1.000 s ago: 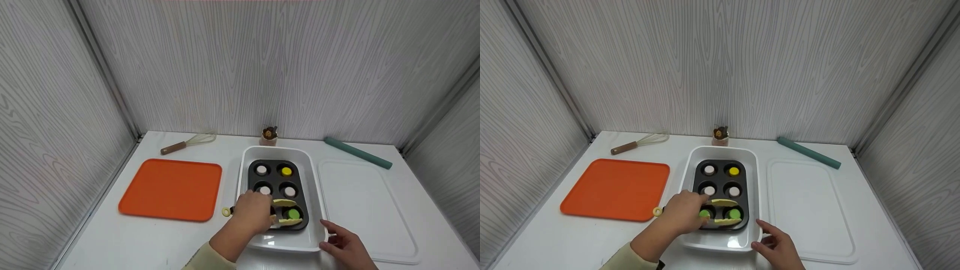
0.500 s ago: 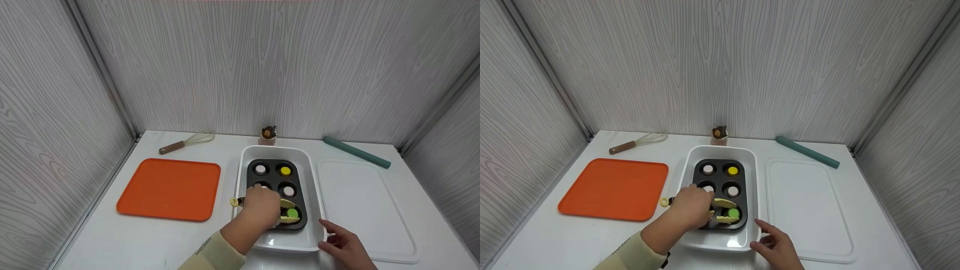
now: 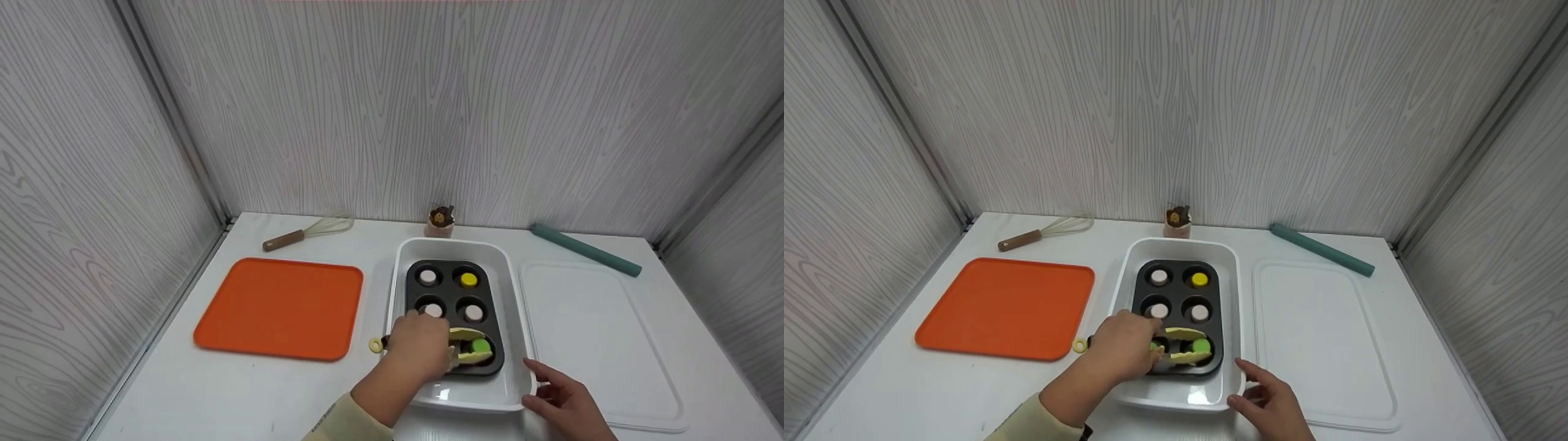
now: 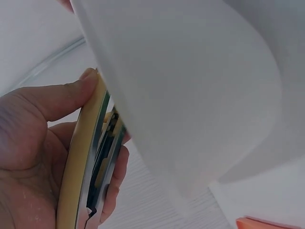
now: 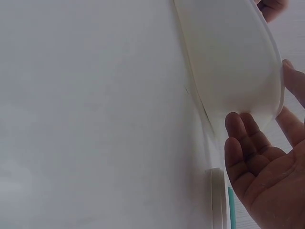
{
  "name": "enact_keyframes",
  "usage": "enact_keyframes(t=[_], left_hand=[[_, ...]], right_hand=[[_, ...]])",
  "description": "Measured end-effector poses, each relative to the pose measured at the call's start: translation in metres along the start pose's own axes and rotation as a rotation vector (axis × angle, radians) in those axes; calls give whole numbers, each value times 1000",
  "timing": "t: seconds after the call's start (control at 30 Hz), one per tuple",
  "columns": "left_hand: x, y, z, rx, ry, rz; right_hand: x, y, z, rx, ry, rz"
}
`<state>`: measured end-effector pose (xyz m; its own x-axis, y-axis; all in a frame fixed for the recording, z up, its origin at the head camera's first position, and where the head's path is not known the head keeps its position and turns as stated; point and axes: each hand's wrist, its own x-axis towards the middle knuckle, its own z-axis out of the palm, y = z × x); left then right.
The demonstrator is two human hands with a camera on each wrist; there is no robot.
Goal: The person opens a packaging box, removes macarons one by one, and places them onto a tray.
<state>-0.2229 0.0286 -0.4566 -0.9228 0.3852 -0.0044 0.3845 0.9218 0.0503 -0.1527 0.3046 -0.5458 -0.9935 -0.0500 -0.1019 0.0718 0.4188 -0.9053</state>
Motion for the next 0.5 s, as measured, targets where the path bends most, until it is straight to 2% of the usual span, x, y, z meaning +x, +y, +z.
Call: enact_keyframes(t=[0.3, 0.5], left_hand=[[-4, -10, 5, -104, 66, -20], [-10, -17, -1, -277, 119, -65]], right_hand=[[0, 1, 0, -3, -6, -16], [0, 3, -1, -3, -12, -30]])
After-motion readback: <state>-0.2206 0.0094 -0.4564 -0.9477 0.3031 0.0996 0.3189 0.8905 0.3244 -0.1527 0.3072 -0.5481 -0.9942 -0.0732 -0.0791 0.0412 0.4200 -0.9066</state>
